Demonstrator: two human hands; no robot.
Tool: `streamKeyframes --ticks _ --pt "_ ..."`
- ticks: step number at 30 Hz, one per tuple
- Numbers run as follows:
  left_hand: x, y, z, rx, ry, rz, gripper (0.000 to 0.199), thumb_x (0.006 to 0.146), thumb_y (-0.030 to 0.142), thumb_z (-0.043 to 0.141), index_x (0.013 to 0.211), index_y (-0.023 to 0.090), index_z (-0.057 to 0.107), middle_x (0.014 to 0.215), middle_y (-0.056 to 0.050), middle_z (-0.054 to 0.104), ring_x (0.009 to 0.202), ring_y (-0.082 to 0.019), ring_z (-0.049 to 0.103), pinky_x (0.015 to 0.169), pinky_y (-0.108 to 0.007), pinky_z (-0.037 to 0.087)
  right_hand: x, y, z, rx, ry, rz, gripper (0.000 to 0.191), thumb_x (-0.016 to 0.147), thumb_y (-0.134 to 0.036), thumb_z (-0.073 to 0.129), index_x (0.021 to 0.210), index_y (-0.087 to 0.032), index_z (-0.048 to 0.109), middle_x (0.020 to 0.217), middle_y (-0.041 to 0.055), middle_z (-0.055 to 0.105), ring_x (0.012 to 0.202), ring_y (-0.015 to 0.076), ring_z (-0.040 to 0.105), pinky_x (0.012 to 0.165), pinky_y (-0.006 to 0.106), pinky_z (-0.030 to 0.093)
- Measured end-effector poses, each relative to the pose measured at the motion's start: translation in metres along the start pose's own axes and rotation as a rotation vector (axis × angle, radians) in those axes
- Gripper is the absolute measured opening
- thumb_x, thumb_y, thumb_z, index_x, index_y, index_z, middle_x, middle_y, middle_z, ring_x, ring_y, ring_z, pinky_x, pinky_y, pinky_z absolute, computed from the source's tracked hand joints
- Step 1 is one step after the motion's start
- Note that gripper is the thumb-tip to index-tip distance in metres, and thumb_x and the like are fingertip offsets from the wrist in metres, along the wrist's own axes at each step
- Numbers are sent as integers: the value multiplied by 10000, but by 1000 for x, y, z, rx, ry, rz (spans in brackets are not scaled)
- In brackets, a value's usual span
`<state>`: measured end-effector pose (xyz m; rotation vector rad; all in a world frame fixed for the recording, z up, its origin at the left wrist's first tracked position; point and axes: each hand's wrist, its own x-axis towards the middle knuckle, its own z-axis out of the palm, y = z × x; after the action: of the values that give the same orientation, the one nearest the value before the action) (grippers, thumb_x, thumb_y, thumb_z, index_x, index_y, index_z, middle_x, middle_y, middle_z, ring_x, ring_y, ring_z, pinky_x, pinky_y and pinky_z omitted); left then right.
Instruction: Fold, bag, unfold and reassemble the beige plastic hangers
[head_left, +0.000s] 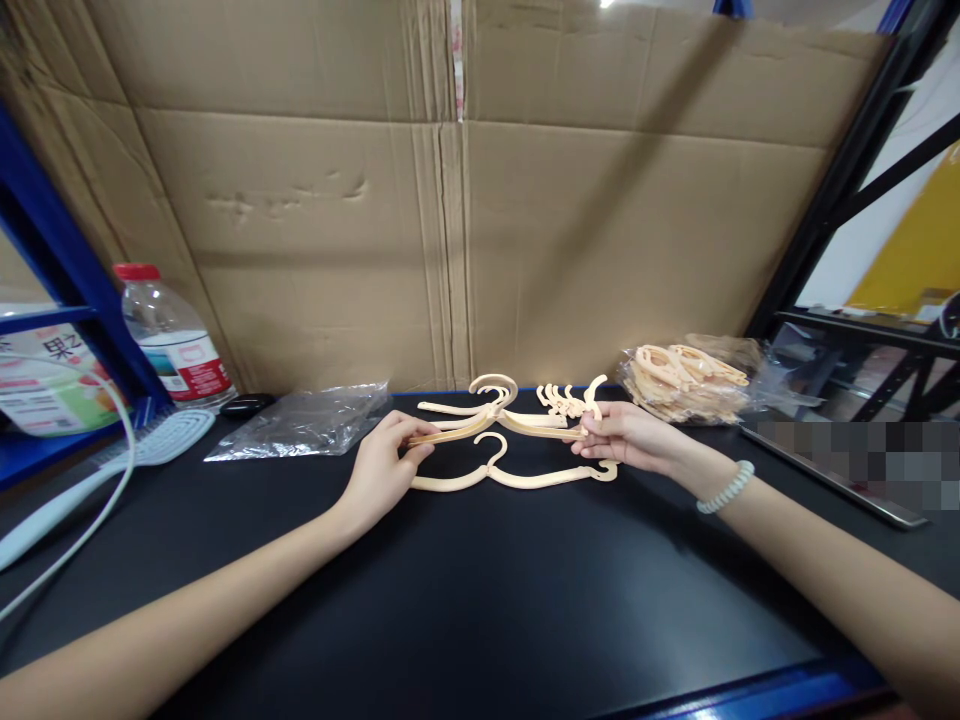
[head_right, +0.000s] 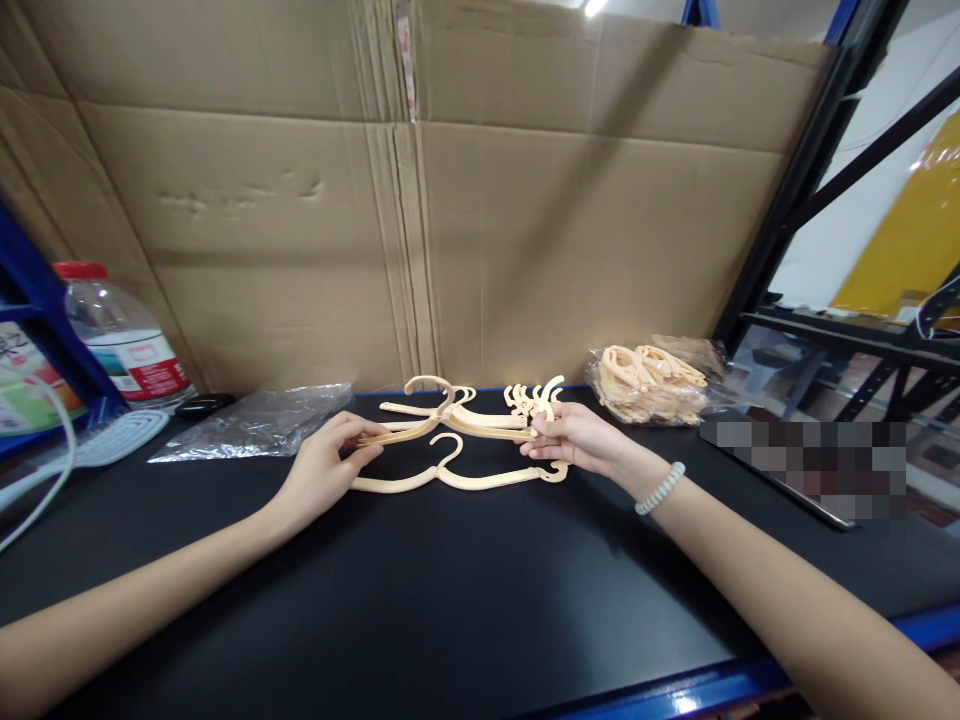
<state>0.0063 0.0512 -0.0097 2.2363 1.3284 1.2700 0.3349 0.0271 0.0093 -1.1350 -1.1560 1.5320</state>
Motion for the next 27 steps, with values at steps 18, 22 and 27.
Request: streamKeyframes --ticks 18,22,27 --pt "-1 0 0 14 17 23 133 736 177 556 806 208 664 809 -13 582 712 -172 554 667 -310 441 4 11 6 -33 95 -158 228 720 -129 736 702 -160 510 725 0 603 648 131 670 709 286 595" --pt "-1 1 0 20 5 29 143 758 204 552 830 202 675 799 -18 579 701 -173 552 657 -308 436 5 11 9 -37 141 -197 245 710 -116 746 712 -160 505 672 -7 602 609 143 682 631 258 598" --pt "-1 2 0 27 -9 32 152 756 224 559 838 192 683 781 -18 574 680 -173 548 640 -305 438 3 8 14 -39 182 -221 214 727 -93 724 697 -154 521 650 14 631 605 148 688 574 218 591"
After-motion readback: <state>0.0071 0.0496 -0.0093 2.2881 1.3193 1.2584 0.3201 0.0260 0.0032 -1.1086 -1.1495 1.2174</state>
